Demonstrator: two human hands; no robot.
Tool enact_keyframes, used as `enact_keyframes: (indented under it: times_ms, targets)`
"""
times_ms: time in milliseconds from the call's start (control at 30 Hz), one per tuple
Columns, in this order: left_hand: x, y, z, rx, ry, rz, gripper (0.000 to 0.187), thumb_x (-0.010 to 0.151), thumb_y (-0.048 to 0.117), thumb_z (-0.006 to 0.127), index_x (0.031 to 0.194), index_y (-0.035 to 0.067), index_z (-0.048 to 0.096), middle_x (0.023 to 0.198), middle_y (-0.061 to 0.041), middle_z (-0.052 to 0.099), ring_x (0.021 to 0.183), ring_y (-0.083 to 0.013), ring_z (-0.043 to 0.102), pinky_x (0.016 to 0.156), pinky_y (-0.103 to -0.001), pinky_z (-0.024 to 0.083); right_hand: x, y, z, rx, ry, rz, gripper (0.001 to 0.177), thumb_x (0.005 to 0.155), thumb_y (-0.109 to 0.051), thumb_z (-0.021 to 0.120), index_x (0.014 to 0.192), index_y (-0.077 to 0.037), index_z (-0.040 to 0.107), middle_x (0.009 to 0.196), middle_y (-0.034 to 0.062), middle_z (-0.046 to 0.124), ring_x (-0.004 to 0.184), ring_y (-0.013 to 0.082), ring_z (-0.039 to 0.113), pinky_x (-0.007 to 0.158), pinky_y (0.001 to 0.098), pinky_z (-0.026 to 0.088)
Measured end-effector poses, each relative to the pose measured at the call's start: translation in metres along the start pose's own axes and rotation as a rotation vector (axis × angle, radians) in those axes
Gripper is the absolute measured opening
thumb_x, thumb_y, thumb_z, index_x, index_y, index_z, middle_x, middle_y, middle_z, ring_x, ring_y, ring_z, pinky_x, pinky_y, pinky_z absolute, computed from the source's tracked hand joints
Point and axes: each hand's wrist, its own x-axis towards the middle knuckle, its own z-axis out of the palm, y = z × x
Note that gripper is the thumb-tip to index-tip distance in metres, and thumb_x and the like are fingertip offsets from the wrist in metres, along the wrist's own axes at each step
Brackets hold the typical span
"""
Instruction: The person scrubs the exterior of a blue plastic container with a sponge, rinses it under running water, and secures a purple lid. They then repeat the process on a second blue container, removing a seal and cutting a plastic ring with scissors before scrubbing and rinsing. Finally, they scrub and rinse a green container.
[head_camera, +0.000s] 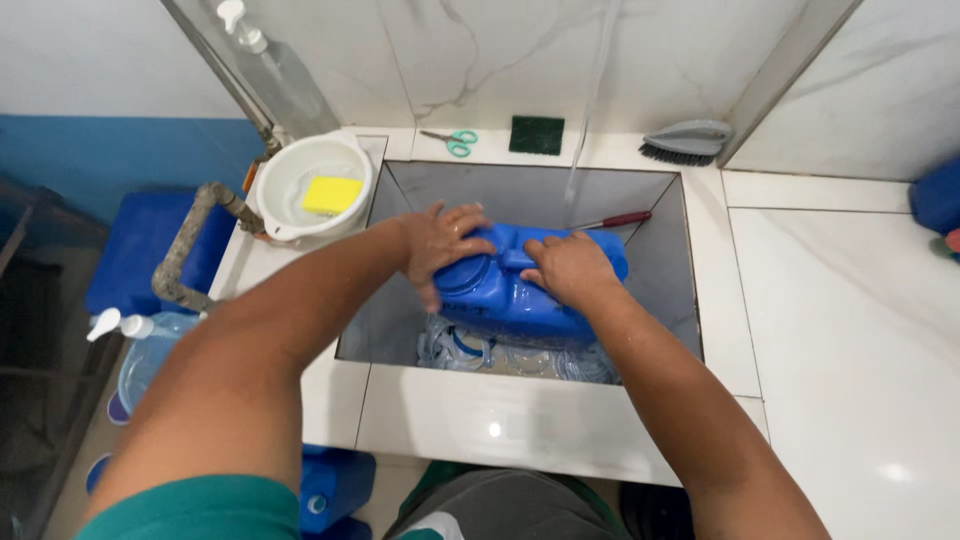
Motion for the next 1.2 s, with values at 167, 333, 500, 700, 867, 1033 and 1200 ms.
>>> enact_keyframes:
  times_ms: [167,333,500,700,867,1033,1200]
  targets:
    - [-0.007,0.016,0.000,0.023,0.010,0.036,0.116,0.047,0.047,0.093,0.150,0.032,0.041,0.153,-0.013,0.040,0.140,-0.0390,0.042,0.110,-0.045,0.046,-0.008,-0.022,0.005,-0.003,0.024,0.025,0.041,0.093,-0.050,0.064,0.113,-0.013,0.062,0.099,0.0119,0.071,0.095,0.0325,0.068,0.090,0.0449,0.048]
    - [-0.004,0.041,-0.009,-0.472,0.014,-0.782,0.129,0.058,0.070,0.095,0.155,0.014,0.032,0.146,-0.029,0.041,0.133,-0.0481,0.045,0.108,-0.051,0.044,-0.009,-0.032,0.006,-0.001,0.027,0.125,0.043,0.094,-0.051,0.065,0.115,-0.013,0.062,0.100,0.0121,0.071,0.095,0.0330,0.069,0.092,0.0448,0.048]
    - [-0.018,0.037,-0.019,0.244,-0.093,0.040,0.131,0.047,0.053,0.096,0.158,0.036,0.028,0.159,-0.016,0.033,0.144,-0.0445,0.033,0.106,-0.061,0.040,-0.012,-0.027,0.007,-0.024,0.044,-0.002,0.043,0.091,-0.050,0.065,0.114,-0.014,0.063,0.099,0.0113,0.071,0.096,0.0319,0.068,0.094,0.0468,0.047]
    - [-0.019,0.043,-0.002,-0.591,-0.083,-0.855,0.125,0.062,0.067,0.090,0.160,0.021,0.027,0.152,-0.026,0.037,0.136,-0.0482,0.047,0.109,-0.050,0.047,0.002,-0.030,0.008,-0.051,0.014,-0.016,0.043,0.093,-0.051,0.064,0.115,-0.014,0.063,0.098,0.0113,0.072,0.095,0.0313,0.069,0.089,0.0443,0.048]
    - [-0.023,0.033,0.013,0.359,0.147,0.264,0.104,0.051,0.060,0.093,0.138,0.036,0.040,0.151,-0.014,0.042,0.143,-0.0459,0.042,0.100,-0.065,0.045,0.012,-0.029,0.005,-0.088,-0.026,-0.071,0.043,0.092,-0.052,0.063,0.114,-0.015,0.063,0.098,0.0102,0.071,0.094,0.0311,0.069,0.089,0.0432,0.048]
    - [-0.022,0.042,0.017,-0.564,-0.044,-0.798,0.121,0.060,0.065,0.089,0.155,0.012,0.034,0.152,-0.025,0.041,0.137,-0.0479,0.049,0.111,-0.051,0.046,0.013,-0.030,0.008,-0.109,0.003,-0.123,0.044,0.091,-0.052,0.064,0.113,-0.015,0.064,0.098,0.0112,0.071,0.094,0.0309,0.068,0.087,0.0433,0.049]
    - [-0.036,0.045,0.005,0.018,-0.064,-0.303,0.142,0.046,0.064,0.095,0.155,0.009,0.023,0.158,-0.021,0.031,0.144,-0.0444,0.031,0.109,-0.062,0.037,0.016,-0.026,0.002,-0.083,-0.017,-0.138,0.043,0.091,-0.052,0.063,0.115,-0.016,0.063,0.098,0.0104,0.072,0.095,0.0314,0.068,0.091,0.0435,0.048]
